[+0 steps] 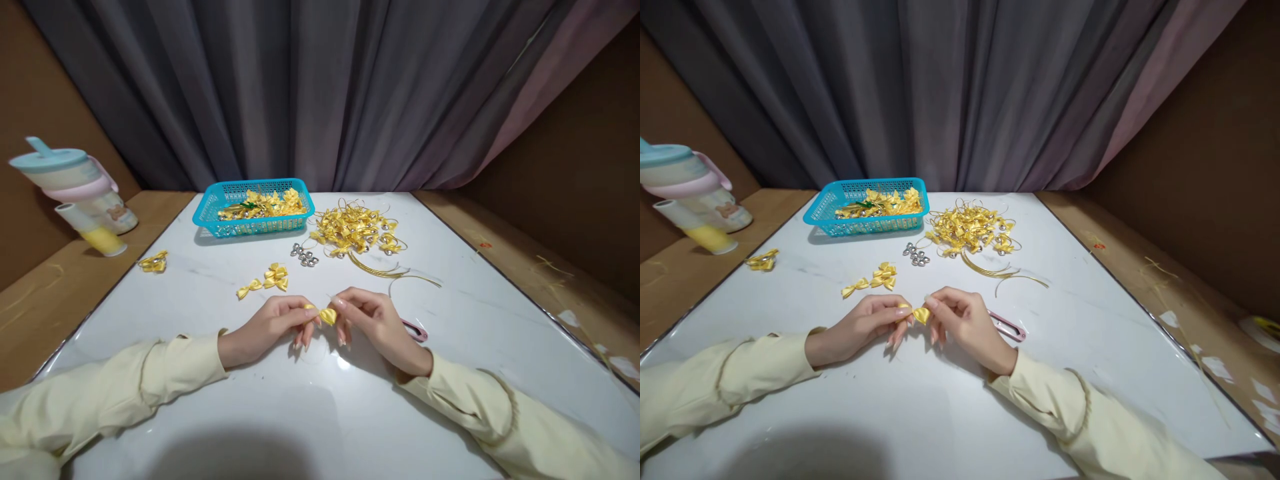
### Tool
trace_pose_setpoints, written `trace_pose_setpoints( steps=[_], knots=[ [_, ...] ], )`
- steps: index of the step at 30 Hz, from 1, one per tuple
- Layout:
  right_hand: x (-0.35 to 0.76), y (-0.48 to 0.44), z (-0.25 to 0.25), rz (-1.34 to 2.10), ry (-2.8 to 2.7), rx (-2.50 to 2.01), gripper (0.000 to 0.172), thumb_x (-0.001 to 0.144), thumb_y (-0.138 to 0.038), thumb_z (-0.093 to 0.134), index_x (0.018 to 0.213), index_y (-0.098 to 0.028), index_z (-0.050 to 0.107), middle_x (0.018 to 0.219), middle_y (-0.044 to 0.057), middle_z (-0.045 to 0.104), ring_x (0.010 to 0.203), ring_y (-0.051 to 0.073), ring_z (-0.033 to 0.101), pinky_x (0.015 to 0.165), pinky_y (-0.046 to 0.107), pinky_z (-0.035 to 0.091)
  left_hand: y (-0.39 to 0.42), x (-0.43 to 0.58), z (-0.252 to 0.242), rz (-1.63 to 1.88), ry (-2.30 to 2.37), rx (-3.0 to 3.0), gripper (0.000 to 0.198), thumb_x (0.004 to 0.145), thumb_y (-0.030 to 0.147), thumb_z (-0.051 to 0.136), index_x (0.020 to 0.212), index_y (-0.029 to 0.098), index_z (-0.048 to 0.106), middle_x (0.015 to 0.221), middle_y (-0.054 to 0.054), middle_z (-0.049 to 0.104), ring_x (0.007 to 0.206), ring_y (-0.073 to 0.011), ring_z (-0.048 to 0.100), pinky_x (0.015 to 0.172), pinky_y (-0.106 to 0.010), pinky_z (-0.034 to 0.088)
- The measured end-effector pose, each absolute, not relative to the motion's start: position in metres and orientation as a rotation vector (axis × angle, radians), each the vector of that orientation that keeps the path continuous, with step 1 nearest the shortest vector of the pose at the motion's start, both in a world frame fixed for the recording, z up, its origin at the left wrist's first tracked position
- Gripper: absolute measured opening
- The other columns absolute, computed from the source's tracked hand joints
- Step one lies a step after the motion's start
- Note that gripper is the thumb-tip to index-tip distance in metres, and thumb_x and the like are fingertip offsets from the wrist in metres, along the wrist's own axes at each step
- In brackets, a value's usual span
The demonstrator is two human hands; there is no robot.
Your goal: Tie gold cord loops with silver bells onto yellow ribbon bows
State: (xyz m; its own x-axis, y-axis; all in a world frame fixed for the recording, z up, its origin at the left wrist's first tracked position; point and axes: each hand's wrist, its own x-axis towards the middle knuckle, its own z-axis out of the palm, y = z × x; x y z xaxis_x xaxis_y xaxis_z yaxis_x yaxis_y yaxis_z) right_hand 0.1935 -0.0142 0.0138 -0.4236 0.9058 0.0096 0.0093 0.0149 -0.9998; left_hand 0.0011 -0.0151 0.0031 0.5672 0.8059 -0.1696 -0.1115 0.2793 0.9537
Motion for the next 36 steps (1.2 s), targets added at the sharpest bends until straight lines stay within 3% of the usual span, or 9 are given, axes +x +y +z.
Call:
trace_pose_setpoints(
  steps=[4, 8, 10, 13, 15, 20, 24, 36],
  knots=[
    [0.192, -0.011, 0.014, 1.407, -1.407, -1.03, 0.028, 0.083, -0.042, 0.057, 0.076, -0.014, 0.059, 0.051, 0.0, 0.059, 0.04, 0.01, 0.05, 0.044, 0.022, 0.042, -0.014, 0.001, 0.002, 0.729, 0.766, 1.139, 0.023, 0.084, 0.029, 0.057, 0.069, 0.012, 0.057, 0.059, -0.001, 0.059, 0.053, -0.0081, 0.05, 0.054, -0.02, 0.041],
    [0.192, -0.01, 0.012, 1.331, -1.354, -1.024, 0.026, 0.081, -0.041, 0.059, 0.08, -0.015, 0.058, 0.067, 0.004, 0.065, 0.045, 0.01, 0.052, 0.043, 0.023, 0.042, -0.012, 0.001, 0.003, 0.737, 0.791, 1.131, 0.021, 0.084, 0.028, 0.058, 0.07, 0.012, 0.057, 0.06, -0.002, 0.06, 0.053, -0.0083, 0.05, 0.053, -0.02, 0.04],
    [0.192, -0.01, 0.012, 1.328, -1.339, -1.024, 0.028, 0.081, -0.041, 0.059, 0.091, -0.016, 0.057, 0.069, 0.003, 0.065, 0.045, 0.01, 0.052, 0.042, 0.023, 0.043, -0.011, 0.001, 0.003, 0.736, 0.797, 1.118, 0.02, 0.083, 0.028, 0.058, 0.072, 0.011, 0.059, 0.06, -0.003, 0.061, 0.052, -0.0084, 0.05, 0.053, -0.02, 0.039],
    [0.191, -0.011, 0.013, 1.33, -1.319, -1.046, 0.045, 0.08, -0.042, 0.06, 0.115, -0.018, 0.047, 0.065, 0.0, 0.065, 0.042, 0.01, 0.05, 0.042, 0.023, 0.044, -0.011, 0.0, 0.005, 0.736, 0.801, 1.091, 0.019, 0.083, 0.028, 0.058, 0.074, 0.011, 0.06, 0.06, -0.003, 0.061, 0.052, -0.0084, 0.049, 0.051, -0.02, 0.038],
    [0.19, -0.011, 0.014, 1.319, -1.311, -1.066, 0.052, 0.078, -0.043, 0.061, 0.12, -0.019, 0.041, 0.068, -0.001, 0.066, 0.041, 0.009, 0.05, 0.042, 0.023, 0.044, -0.01, 0.0, 0.005, 0.743, 0.808, 1.074, 0.019, 0.083, 0.028, 0.058, 0.074, 0.011, 0.059, 0.061, -0.003, 0.061, 0.051, -0.0083, 0.048, 0.051, -0.02, 0.038],
    [0.19, -0.008, 0.014, 1.283, -1.327, -1.131, 0.032, 0.08, -0.044, 0.059, 0.096, -0.017, 0.051, 0.076, 0.004, 0.069, 0.045, 0.009, 0.053, 0.044, 0.022, 0.044, -0.008, 0.001, 0.004, 0.776, 0.83, 1.047, 0.02, 0.082, 0.03, 0.058, 0.073, 0.012, 0.057, 0.059, -0.002, 0.061, 0.049, -0.008, 0.047, 0.049, -0.021, 0.038],
    [0.193, -0.009, 0.017, 1.257, -1.377, -1.169, 0.028, 0.08, -0.042, 0.06, 0.077, -0.015, 0.059, 0.066, 0.004, 0.067, 0.044, 0.009, 0.049, 0.044, 0.022, 0.041, -0.007, 0.001, 0.004, 0.79, 0.836, 1.035, 0.02, 0.08, 0.031, 0.059, 0.074, 0.012, 0.056, 0.058, -0.001, 0.059, 0.048, -0.0082, 0.046, 0.047, -0.021, 0.038],
    [0.19, -0.021, 0.015, 1.297, -1.772, -1.072, 0.024, 0.086, -0.034, 0.053, 0.073, -0.016, 0.062, 0.055, 0.001, 0.063, 0.045, 0.01, 0.054, 0.047, 0.021, 0.042, -0.008, 0.001, 0.001, 0.795, 0.813, 1.036, 0.021, 0.081, 0.032, 0.058, 0.073, 0.013, 0.055, 0.058, 0.001, 0.055, 0.048, -0.0077, 0.044, 0.047, -0.02, 0.037]
  ],
)
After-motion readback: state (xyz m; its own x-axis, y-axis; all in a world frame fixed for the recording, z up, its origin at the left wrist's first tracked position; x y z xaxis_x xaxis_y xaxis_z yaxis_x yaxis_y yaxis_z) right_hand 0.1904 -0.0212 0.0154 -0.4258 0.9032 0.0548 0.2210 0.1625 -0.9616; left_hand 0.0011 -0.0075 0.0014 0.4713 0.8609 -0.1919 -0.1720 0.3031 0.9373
